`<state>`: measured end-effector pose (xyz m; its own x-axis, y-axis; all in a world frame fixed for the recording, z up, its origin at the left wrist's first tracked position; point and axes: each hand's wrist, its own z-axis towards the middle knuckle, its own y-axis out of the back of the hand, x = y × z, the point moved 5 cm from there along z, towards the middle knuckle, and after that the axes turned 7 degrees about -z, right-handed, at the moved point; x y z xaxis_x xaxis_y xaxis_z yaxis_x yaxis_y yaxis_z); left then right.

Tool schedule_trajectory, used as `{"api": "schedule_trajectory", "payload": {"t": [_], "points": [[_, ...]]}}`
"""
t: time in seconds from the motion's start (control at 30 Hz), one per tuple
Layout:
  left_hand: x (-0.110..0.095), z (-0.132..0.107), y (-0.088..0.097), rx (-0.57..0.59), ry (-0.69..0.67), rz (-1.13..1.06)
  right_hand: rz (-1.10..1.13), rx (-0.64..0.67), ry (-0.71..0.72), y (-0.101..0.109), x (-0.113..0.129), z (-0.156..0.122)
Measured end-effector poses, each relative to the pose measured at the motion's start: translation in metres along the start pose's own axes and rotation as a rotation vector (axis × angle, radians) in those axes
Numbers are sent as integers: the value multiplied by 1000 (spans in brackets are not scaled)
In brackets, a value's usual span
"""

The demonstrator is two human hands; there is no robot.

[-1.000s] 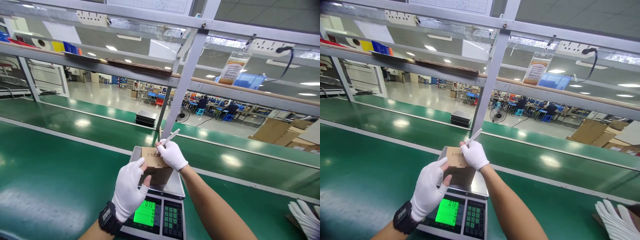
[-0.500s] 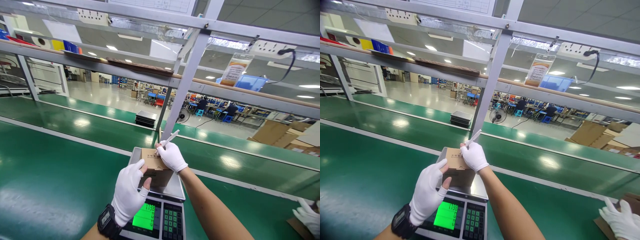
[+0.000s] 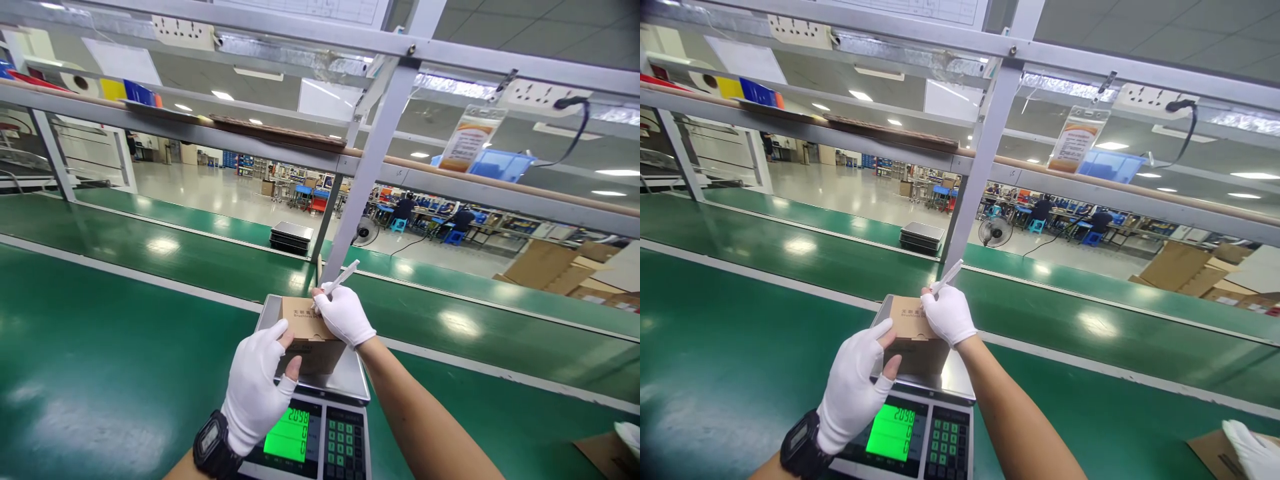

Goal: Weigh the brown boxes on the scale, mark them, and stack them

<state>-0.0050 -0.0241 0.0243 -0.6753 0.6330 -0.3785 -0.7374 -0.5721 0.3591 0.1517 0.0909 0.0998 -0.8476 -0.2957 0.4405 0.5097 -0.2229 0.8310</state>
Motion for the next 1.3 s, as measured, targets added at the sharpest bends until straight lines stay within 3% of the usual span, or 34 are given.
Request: {"api": "schedule_trajectory", "payload": {"t": [0.3,0.43,0.53,0.63,0.7,0.83,0.9,0.97,1.03,1.1,1.2,1.3], "points": [[-2,1,0,-7,1,2,33,-43,-26,-1,-3,0],[1,1,1,-3,4,6,190,-65,-27,-2,-13,3],[-3,-3,1,0,6,27,341,-175,-26,1,-17,-3],[-11,-4,-2,-38,58,112,457,-253,-5,0,-6,-21],[-14,0,-8,-42,113,183,520,-226,3,-5,9,-34],[4,26,-13,22,111,233,671,-148,24,-12,22,-42],[31,37,-2,-1,114,257,675,-221,9,-5,1,-43],[66,39,20,-75,178,316,605,-331,-74,2,-43,-51],[100,23,46,-168,292,411,513,-405,-247,0,-100,-71],[127,-5,68,-189,412,519,438,-414,-475,-14,-155,-99],[150,-51,84,-38,462,625,367,-367,-611,-47,-206,-134],[177,-74,105,72,494,661,323,-317,-560,-76,-220,-152]]}}
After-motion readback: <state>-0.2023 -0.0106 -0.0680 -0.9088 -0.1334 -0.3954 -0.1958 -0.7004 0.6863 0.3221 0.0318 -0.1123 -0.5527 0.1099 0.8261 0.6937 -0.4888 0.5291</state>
